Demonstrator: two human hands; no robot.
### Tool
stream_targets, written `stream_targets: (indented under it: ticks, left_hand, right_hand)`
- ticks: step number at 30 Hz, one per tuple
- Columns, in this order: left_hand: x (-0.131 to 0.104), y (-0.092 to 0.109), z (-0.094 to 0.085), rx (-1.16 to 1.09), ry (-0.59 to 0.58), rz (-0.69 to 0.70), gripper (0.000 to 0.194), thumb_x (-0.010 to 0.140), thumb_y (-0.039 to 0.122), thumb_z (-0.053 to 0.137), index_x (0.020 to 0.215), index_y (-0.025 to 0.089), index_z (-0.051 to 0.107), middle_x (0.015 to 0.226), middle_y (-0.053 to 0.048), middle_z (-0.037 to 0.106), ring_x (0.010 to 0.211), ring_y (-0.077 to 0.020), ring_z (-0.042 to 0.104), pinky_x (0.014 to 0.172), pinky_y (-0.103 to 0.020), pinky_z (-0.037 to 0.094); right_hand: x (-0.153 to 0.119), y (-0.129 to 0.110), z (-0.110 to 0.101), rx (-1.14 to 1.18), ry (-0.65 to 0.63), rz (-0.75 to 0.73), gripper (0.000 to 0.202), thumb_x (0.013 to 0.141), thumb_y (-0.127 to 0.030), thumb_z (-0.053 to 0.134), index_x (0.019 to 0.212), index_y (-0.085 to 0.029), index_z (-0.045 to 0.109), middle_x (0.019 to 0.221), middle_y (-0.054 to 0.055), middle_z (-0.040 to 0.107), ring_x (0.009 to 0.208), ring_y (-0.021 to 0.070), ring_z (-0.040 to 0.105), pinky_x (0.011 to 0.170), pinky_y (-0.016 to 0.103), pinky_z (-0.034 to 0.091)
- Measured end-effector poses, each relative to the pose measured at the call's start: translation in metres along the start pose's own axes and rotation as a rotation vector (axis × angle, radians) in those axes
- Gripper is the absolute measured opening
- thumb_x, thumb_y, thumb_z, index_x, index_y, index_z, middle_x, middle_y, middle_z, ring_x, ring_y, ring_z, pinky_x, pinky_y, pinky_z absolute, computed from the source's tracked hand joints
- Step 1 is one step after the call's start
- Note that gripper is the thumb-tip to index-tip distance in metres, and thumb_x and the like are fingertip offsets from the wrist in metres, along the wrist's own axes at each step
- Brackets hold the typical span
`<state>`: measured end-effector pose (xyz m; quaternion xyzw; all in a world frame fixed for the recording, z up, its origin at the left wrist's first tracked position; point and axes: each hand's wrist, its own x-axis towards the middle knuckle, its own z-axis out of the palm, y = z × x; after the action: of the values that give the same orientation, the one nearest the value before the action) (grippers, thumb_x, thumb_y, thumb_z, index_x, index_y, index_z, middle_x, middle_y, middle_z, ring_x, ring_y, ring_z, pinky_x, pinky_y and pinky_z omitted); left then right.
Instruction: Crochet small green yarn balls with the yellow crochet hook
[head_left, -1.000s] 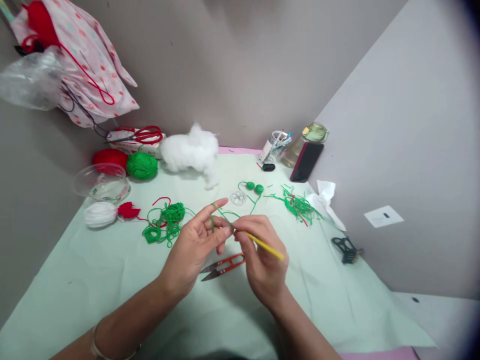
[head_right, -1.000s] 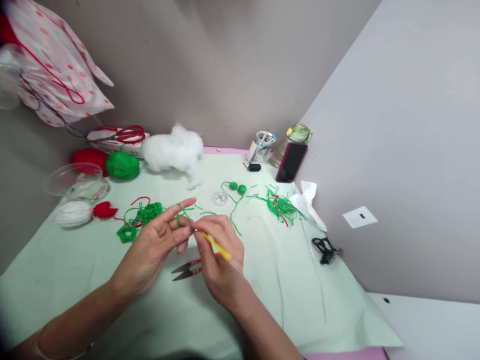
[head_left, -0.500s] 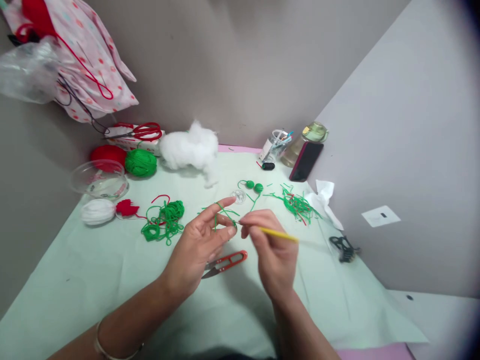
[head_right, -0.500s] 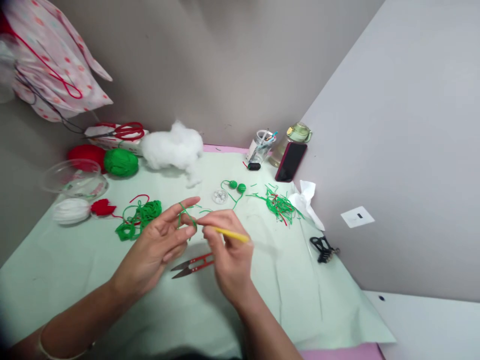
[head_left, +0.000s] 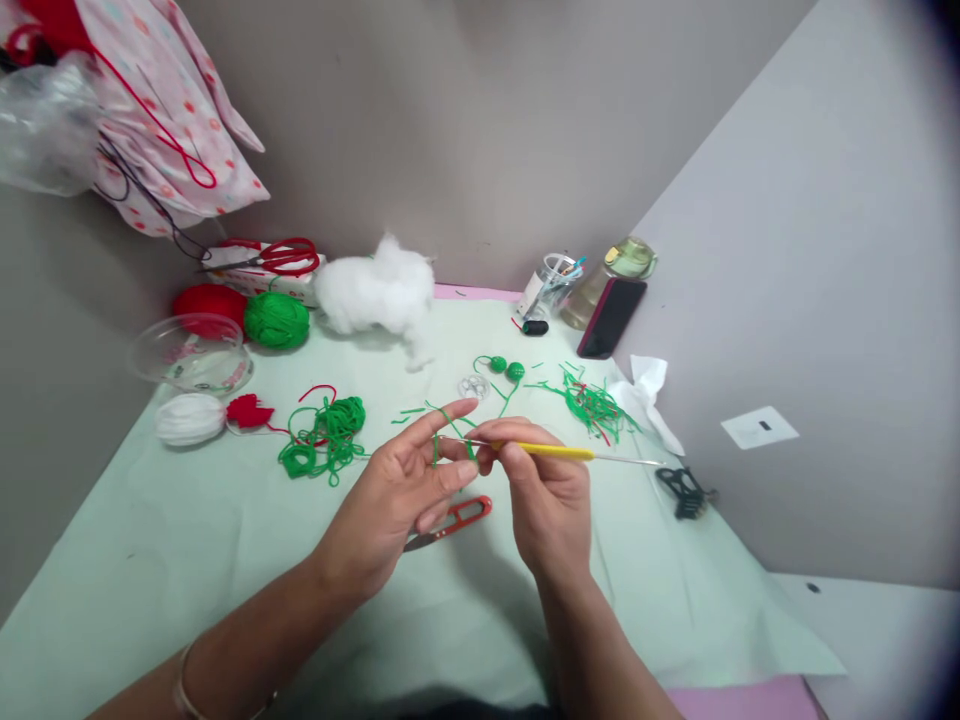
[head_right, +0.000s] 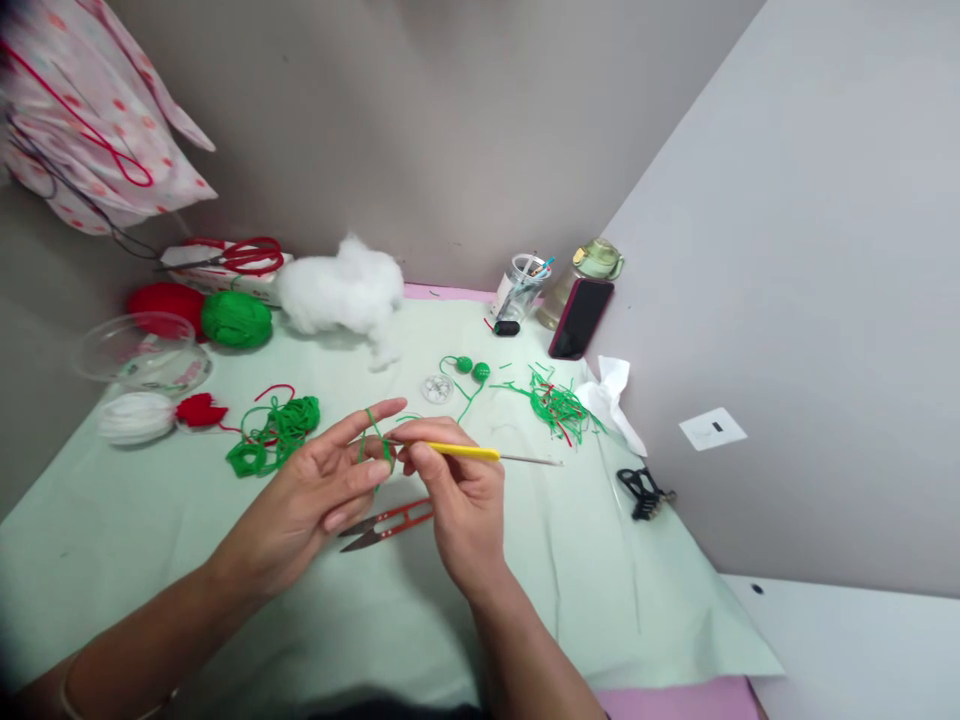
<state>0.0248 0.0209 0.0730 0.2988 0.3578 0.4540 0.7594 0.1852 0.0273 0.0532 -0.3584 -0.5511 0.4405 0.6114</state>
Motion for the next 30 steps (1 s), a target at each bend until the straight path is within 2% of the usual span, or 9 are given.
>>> stream_targets:
  ticks: [7,9,13,16,19,21,24,27,30]
  left_hand:
    - [0.001,0.007,-0.004,-0.029,-0.03,-0.015,0.035,0.087,0.025,0.08,0.122,0.023,0.076,0.084,0.005,0.059,0.044,0.0038,0.035,0.045,-0.016,0.027]
    - [0.002,0.007,-0.004,-0.013,-0.01,0.005,0.034,0.088,0.024,0.079,0.123,0.024,0.076,0.081,0.006,0.057,0.044,0.0033,0.034,0.047,-0.016,0.029]
    - [0.002,0.003,-0.001,0.011,0.04,0.054,0.048,0.085,0.024,0.084,0.131,0.025,0.071,0.081,0.005,0.061,0.045,0.0019,0.037,0.046,-0.016,0.027]
    - [0.002,-0.001,-0.002,-0.087,0.012,-0.032,0.051,0.084,0.029,0.084,0.132,0.02,0.069,0.058,0.01,0.046,0.043,-0.0003,0.025,0.045,-0.015,0.023]
    - [0.003,0.0,-0.004,-0.173,-0.035,-0.111,0.04,0.086,0.027,0.082,0.123,0.015,0.073,0.05,0.014,0.029,0.045,-0.0018,0.015,0.044,-0.015,0.019]
    - [0.003,0.001,-0.005,-0.159,-0.023,-0.091,0.035,0.086,0.024,0.081,0.119,0.015,0.075,0.052,0.013,0.029,0.045,-0.0014,0.015,0.044,-0.015,0.019]
    - [0.002,0.002,-0.003,-0.067,0.002,-0.037,0.034,0.087,0.025,0.081,0.121,0.021,0.075,0.055,0.012,0.036,0.043,0.0,0.021,0.044,-0.015,0.02]
    - [0.002,-0.001,0.0,0.018,0.024,0.0,0.034,0.086,0.027,0.082,0.12,0.025,0.075,0.07,0.008,0.054,0.041,0.0021,0.03,0.044,-0.016,0.023]
    - [0.002,-0.004,0.002,0.036,0.067,0.052,0.038,0.083,0.028,0.085,0.12,0.023,0.076,0.075,0.006,0.059,0.042,0.0017,0.034,0.044,-0.016,0.027]
  right_hand:
    - [0.002,-0.005,-0.002,0.154,0.01,0.099,0.022,0.104,-0.032,0.057,0.095,-0.023,0.073,0.086,0.001,0.073,0.062,0.0101,0.064,0.063,0.027,0.056]
    - [-0.002,-0.007,-0.001,-0.004,0.003,0.006,0.022,0.107,-0.028,0.051,0.099,-0.023,0.071,0.09,0.002,0.073,0.065,0.0113,0.067,0.065,0.028,0.059]
    - [-0.013,-0.007,0.002,-0.539,-0.04,-0.382,0.023,0.103,-0.015,0.052,0.111,-0.026,0.071,0.099,0.004,0.076,0.082,0.0155,0.073,0.073,0.029,0.061]
    - [-0.017,-0.005,0.002,-0.788,-0.064,-0.526,0.026,0.097,-0.011,0.061,0.109,-0.029,0.076,0.104,0.004,0.076,0.091,0.0172,0.073,0.075,0.028,0.06]
    - [-0.013,-0.006,0.001,-0.647,0.009,-0.435,0.025,0.101,-0.013,0.056,0.109,-0.027,0.075,0.1,0.005,0.074,0.086,0.017,0.071,0.075,0.031,0.06]
    - [-0.009,-0.006,0.0,-0.354,0.062,-0.273,0.025,0.104,-0.017,0.051,0.107,-0.026,0.074,0.092,0.003,0.072,0.077,0.0149,0.068,0.07,0.031,0.059]
    - [-0.003,-0.006,0.0,-0.052,0.02,-0.088,0.022,0.105,-0.024,0.054,0.102,-0.027,0.076,0.093,0.002,0.073,0.074,0.0137,0.066,0.067,0.029,0.057]
    - [-0.003,-0.007,0.003,-0.137,-0.001,-0.09,0.02,0.103,-0.022,0.059,0.104,-0.027,0.078,0.097,0.003,0.076,0.078,0.0141,0.067,0.069,0.03,0.058]
    - [-0.007,-0.006,0.005,-0.325,0.022,-0.188,0.025,0.102,-0.015,0.058,0.108,-0.028,0.078,0.094,0.003,0.077,0.077,0.0146,0.069,0.07,0.03,0.059]
